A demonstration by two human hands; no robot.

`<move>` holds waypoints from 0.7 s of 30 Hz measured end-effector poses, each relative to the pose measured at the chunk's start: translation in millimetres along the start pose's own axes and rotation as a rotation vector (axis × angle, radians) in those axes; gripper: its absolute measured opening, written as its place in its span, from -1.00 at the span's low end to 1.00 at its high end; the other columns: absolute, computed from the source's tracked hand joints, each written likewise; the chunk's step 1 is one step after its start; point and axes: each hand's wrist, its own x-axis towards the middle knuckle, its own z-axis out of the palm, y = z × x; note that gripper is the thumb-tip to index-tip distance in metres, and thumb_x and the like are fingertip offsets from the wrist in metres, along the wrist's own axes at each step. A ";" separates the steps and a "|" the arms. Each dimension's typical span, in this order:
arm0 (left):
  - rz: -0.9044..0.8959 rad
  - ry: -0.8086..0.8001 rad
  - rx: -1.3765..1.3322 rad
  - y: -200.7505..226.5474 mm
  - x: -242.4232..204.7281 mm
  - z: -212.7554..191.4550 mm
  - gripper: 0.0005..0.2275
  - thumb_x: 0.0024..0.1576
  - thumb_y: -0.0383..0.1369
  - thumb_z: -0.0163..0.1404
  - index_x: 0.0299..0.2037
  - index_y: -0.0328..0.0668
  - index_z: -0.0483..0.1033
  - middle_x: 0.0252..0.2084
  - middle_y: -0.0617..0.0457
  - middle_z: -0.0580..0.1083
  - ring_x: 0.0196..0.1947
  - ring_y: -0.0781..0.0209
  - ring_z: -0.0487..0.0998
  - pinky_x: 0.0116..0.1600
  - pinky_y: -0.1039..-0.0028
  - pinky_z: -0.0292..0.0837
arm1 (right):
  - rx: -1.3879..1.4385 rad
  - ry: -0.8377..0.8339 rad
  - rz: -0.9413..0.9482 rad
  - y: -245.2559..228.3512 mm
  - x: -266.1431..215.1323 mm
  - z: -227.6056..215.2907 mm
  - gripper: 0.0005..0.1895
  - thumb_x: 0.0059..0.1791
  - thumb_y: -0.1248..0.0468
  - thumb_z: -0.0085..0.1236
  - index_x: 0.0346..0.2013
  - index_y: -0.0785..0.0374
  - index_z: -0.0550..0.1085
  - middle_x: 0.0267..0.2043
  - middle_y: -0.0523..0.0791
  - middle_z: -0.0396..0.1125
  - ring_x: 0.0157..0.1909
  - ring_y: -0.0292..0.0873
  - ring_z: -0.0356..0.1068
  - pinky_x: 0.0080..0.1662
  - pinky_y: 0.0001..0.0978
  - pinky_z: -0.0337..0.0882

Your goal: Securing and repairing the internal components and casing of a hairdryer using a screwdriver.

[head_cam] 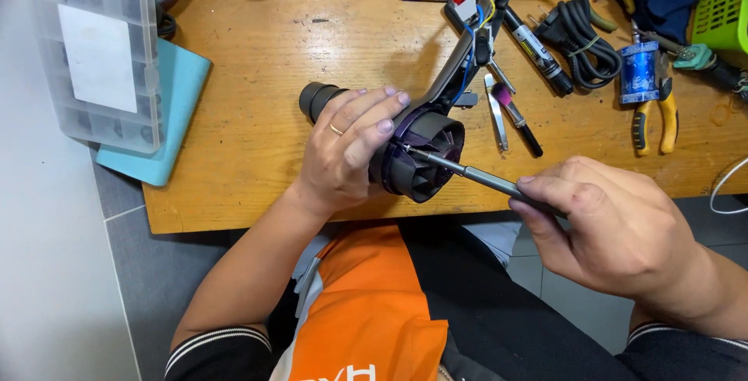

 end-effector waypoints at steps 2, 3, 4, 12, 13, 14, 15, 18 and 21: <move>-0.003 0.009 -0.031 1.3 4.0 -2.5 -0.69 0.60 -0.45 -0.22 0.51 -0.09 0.12 0.45 -0.33 0.55 0.45 -0.38 0.69 0.51 -0.16 0.55 | 0.002 -0.009 -0.007 -0.8 0.9 -1.4 -0.72 0.15 0.42 0.32 0.08 0.57 0.50 -0.20 0.11 0.51 -0.29 0.06 0.53 -0.20 -0.13 0.56; -0.002 0.020 -0.062 1.6 6.3 -3.9 -0.72 0.60 -0.43 -0.20 0.46 -0.05 0.14 0.43 -0.34 0.56 0.42 -0.41 0.70 0.50 -0.17 0.54 | 0.000 -0.016 -0.014 -1.2 1.4 -2.1 -0.71 0.15 0.42 0.33 0.09 0.57 0.50 -0.20 0.10 0.51 -0.30 0.04 0.53 -0.21 -0.13 0.57; -0.005 0.017 -0.061 1.0 5.6 -3.4 -0.72 0.60 -0.43 -0.20 0.46 -0.05 0.14 0.43 -0.34 0.56 0.42 -0.41 0.70 0.50 -0.17 0.54 | 0.005 -0.017 -0.014 -2.7 3.3 -4.1 -0.71 0.15 0.42 0.33 0.09 0.57 0.50 -0.20 0.10 0.51 -0.30 0.04 0.53 -0.21 -0.13 0.57; -0.035 0.053 -0.150 -1.8 8.4 -4.9 -0.42 0.51 -0.01 0.19 0.47 -0.02 0.08 0.43 -0.33 0.56 0.40 -0.37 0.73 0.50 -0.09 0.42 | -0.032 -0.035 -0.084 -9.4 18.0 -14.2 -0.73 0.14 0.41 0.35 0.04 0.60 0.55 -0.24 0.11 0.54 -0.33 0.03 0.53 -0.24 -0.15 0.58; -0.035 0.051 -0.150 -1.4 9.6 -5.3 -0.42 0.51 -0.01 0.19 0.47 -0.02 0.08 0.43 -0.33 0.56 0.40 -0.37 0.73 0.50 -0.09 0.42 | -0.031 -0.034 -0.084 -9.7 18.9 -15.1 -0.73 0.14 0.41 0.35 0.04 0.60 0.55 -0.24 0.11 0.54 -0.33 0.03 0.53 -0.24 -0.15 0.58; -0.032 0.060 -0.163 -1.1 10.9 -6.0 -0.43 0.50 -0.04 0.20 0.45 -0.02 0.08 0.41 -0.35 0.56 0.38 -0.38 0.73 0.48 -0.09 0.44 | -0.032 -0.048 -0.097 -9.8 20.0 -16.1 -0.72 0.14 0.39 0.34 0.05 0.60 0.54 -0.23 0.11 0.54 -0.34 0.04 0.54 -0.24 -0.13 0.58; -0.029 0.070 -0.176 -0.8 12.1 -6.7 -0.45 0.50 -0.08 0.21 0.43 -0.02 0.08 0.39 -0.36 0.57 0.36 -0.38 0.74 0.47 -0.09 0.45 | -0.033 -0.062 -0.109 -9.8 21.2 -17.0 -0.70 0.14 0.38 0.33 0.06 0.59 0.53 -0.23 0.12 0.55 -0.34 0.04 0.54 -0.24 -0.11 0.58; -0.023 0.096 -0.222 -2.0 13.4 -6.5 -0.48 0.48 -0.10 0.22 0.37 0.01 0.08 0.35 -0.35 0.58 0.35 -0.40 0.73 0.41 -0.09 0.51 | -0.026 -0.064 -0.179 -11.7 29.8 -20.0 -0.75 0.13 0.41 0.33 -0.01 0.62 0.55 -0.23 0.17 0.56 -0.31 0.08 0.59 -0.23 -0.09 0.63; -0.064 0.074 -0.229 -5.1 6.5 -4.9 -0.37 0.46 0.03 0.22 0.48 -0.09 0.12 0.40 -0.28 0.57 0.43 -0.31 0.70 0.52 -0.04 0.55 | -0.030 -0.054 -0.233 -13.0 36.3 -22.7 -0.76 0.14 0.43 0.31 -0.07 0.68 0.55 -0.25 0.24 0.53 -0.36 0.15 0.55 -0.29 -0.04 0.59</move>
